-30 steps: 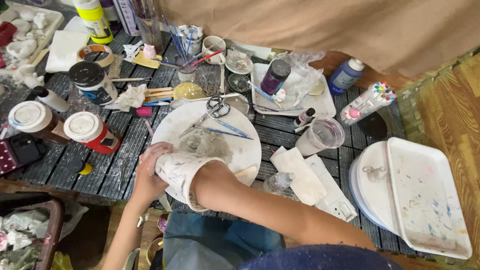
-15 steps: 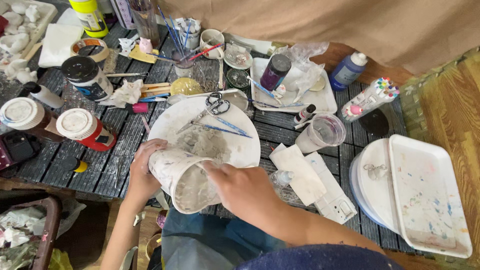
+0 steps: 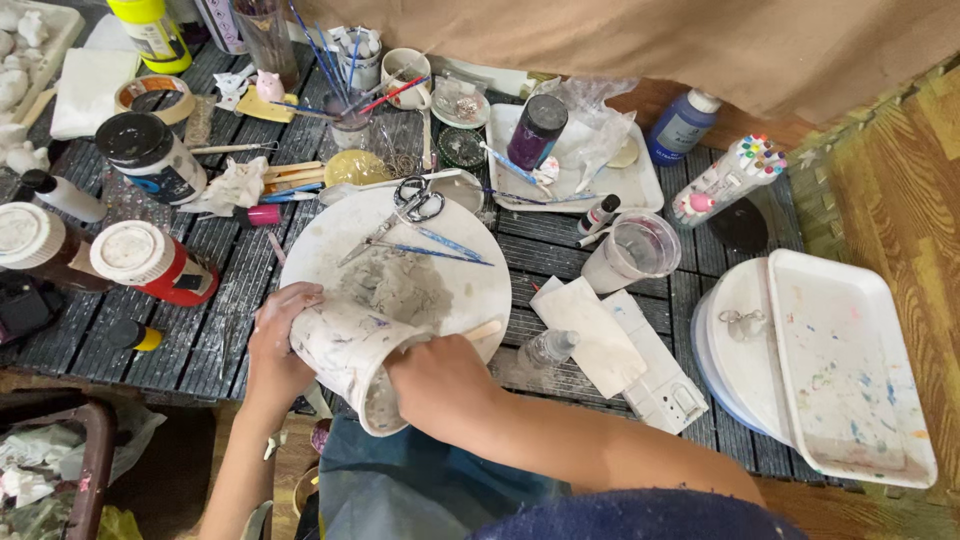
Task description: The person shapes a small piece of gray clay by hand, then uses a paintbrush to apply liquid to its surface. They place the piece on a tray and continue working with a larger mass of clay on a plate, using a wooden stick to scrape and mix material from a plastic cup into the pile.
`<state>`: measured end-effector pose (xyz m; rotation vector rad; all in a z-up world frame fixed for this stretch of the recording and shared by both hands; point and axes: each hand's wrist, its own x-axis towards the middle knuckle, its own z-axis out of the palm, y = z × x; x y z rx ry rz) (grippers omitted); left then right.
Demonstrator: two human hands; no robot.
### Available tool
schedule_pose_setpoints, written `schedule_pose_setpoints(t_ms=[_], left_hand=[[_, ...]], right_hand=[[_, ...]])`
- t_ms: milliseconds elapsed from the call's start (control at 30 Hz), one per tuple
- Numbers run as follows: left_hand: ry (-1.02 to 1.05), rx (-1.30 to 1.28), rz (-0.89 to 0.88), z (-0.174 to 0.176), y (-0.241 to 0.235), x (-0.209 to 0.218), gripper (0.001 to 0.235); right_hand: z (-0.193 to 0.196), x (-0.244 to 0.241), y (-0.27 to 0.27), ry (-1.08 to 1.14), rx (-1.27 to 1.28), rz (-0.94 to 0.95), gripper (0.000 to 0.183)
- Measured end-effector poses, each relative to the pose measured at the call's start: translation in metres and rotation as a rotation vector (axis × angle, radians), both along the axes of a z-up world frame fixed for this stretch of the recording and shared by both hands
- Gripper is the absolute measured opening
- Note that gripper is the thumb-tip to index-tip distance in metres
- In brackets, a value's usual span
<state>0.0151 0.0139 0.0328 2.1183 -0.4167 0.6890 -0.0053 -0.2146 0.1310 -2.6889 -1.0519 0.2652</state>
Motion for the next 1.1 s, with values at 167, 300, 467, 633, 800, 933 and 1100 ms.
schedule_pose_setpoints(t_ms=[167, 300, 467, 633, 800, 933, 1100], left_hand=[[0.005, -0.006, 0.002, -0.001, 0.000, -0.002, 0.060], [0.020, -0.053, 0.001, -0.004, -0.003, -0.004, 0.058], [0.036, -0.075, 0.016, -0.001, -0.003, 0.002, 0.060], [0.041, -0.083, 0.007, -0.002, -0.002, 0.003, 0.061], [0.028, -0.046, 0.024, -0.002, -0.004, 0.001, 0.059], [0.024, -0.087, -0.010, -0.003, -0.002, 0.004, 0.060], [0.028, -0.076, -0.001, 0.000, -0.005, 0.001, 0.062]], right_hand=[[0.004, -0.007, 0.004, 0.122, 0.157, -0.110, 0.019], [0.012, -0.011, 0.002, 0.079, 0.306, -0.104, 0.022], [0.028, -0.010, -0.010, -0.144, 0.201, -0.095, 0.032], [0.014, -0.010, -0.001, -0.593, 0.010, 0.023, 0.024], [-0.007, 0.001, 0.019, -0.452, -0.055, 0.092, 0.010], [-0.010, 0.003, 0.023, -0.189, 0.155, 0.041, 0.012], [0.001, 0.003, 0.021, -0.075, 0.527, 0.071, 0.026]])
